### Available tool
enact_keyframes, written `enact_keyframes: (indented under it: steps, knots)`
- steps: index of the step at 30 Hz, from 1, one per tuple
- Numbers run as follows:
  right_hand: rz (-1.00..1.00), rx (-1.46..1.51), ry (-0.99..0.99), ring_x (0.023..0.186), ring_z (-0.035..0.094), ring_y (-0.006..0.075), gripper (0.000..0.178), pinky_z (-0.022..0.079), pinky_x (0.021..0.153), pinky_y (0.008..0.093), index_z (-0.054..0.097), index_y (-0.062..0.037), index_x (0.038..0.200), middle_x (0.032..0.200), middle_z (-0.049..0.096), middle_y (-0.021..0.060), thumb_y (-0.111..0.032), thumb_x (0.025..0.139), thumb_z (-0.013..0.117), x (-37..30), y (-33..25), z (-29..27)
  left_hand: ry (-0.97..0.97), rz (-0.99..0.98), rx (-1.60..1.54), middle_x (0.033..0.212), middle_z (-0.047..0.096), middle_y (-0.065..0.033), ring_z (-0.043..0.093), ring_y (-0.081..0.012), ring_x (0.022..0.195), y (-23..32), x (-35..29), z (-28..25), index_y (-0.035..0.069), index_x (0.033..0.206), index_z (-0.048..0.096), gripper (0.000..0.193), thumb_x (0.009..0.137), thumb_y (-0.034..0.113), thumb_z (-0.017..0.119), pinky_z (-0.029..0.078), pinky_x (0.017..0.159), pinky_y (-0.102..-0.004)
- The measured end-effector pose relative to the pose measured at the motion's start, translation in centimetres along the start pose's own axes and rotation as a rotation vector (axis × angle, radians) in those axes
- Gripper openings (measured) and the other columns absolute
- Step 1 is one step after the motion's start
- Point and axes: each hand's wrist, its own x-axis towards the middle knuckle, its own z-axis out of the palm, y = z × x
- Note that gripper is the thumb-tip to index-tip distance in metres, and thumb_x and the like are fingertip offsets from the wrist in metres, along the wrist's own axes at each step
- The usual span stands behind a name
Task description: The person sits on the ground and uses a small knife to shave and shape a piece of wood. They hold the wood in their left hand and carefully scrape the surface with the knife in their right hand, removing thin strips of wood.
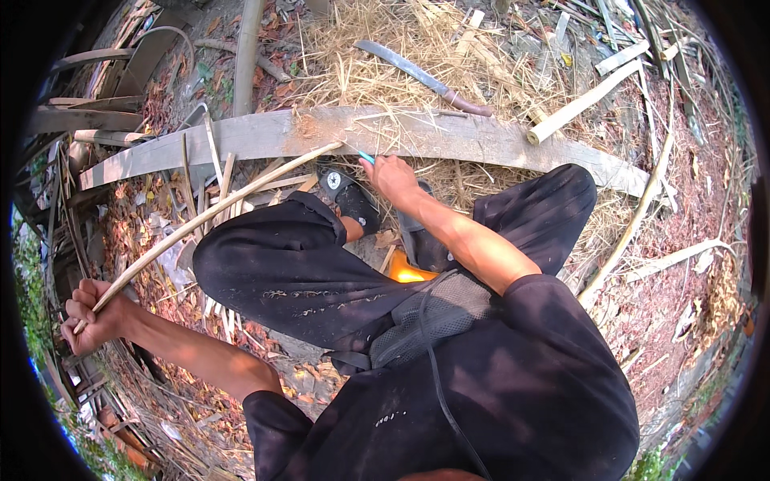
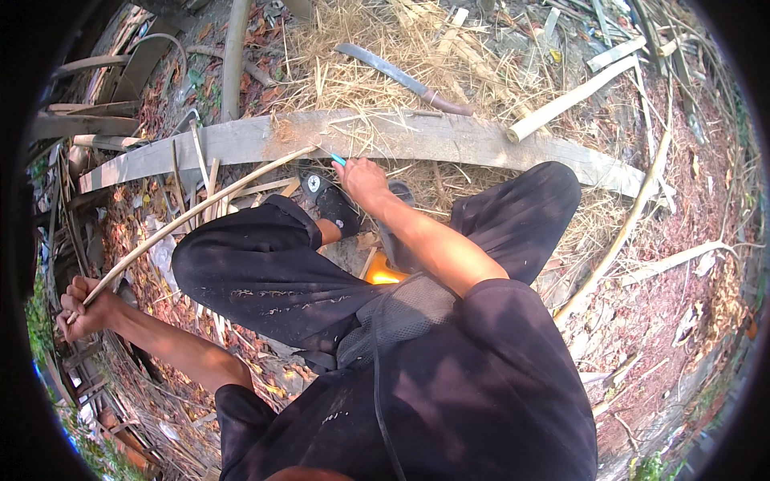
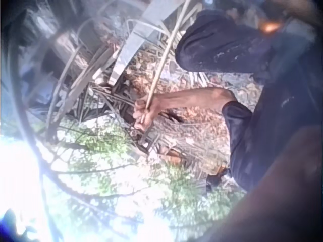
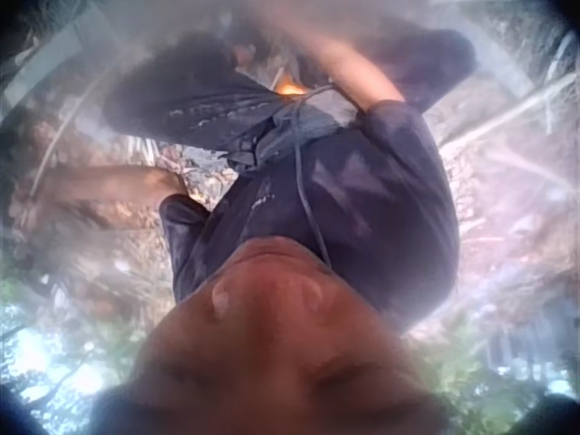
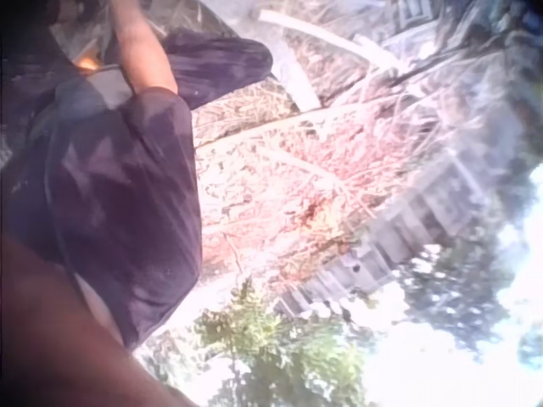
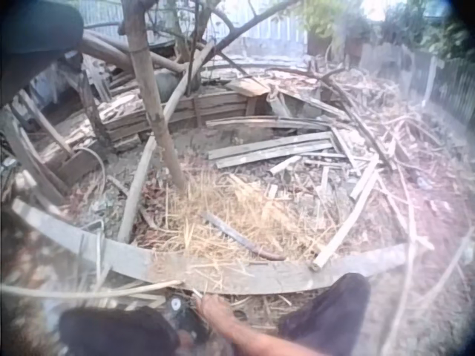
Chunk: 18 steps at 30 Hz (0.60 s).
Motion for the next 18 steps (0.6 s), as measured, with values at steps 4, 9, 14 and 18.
enact_keyframes:
  steps: [4,9,14,18]
  knots:
    - [-0.065,0.04,0.133,0.068,0.062,0.0387,0.054,0.051,0.063,0.0458,0.062,0.0018,0.077,0.074,0.061,0.0261,-0.043,0.095,0.038,0.7,-0.5,1.9,-0.011,-0.025,-0.002,0.043,0.028,0.0025,0.018,-0.0083,0.039,0.5,-0.3,-0.9,0.02,0.049,0.015,0.042,0.071,0.023,0.05,0.017,0.043,-0.0247]
    - [0.04,0.096,0.118,0.077,0.063,0.0393,0.055,0.052,0.069,0.0451,0.063,0.0026,0.08,0.077,0.062,0.0262,-0.044,0.095,0.037,1.7,-1.5,2.1,-0.084,0.037,-0.019,0.045,0.033,0.0013,0.016,-0.0082,0.038,0.9,-1.7,1.0,0.018,0.05,0.023,0.043,0.082,0.03,0.048,0.016,0.041,-0.0255]
    - [0.076,0.054,0.108,0.079,0.064,0.0372,0.055,0.053,0.071,0.0438,0.067,-0.0005,0.083,0.079,0.064,0.0234,-0.043,0.096,0.034,2.1,-1.1,2.0,-0.233,-0.046,-0.22,0.042,0.027,0.0015,0.015,-0.0087,0.038,1.4,-1.6,-4.5,0.017,0.049,0.024,0.042,0.081,0.031,0.047,0.015,0.041,-0.0258]
    - [0.08,0.203,0.016,0.08,0.061,0.0437,0.057,0.049,0.073,0.0489,0.065,0.0025,0.081,0.08,0.062,0.0272,-0.046,0.094,0.038,2.0,0.1,1.4,0.226,-0.001,0.108,0.043,0.024,0.0009,0.019,-0.0113,0.039,-0.2,-3.7,-2.4,0.016,0.048,0.023,0.041,0.081,0.03,0.044,0.018,0.041,-0.0267]
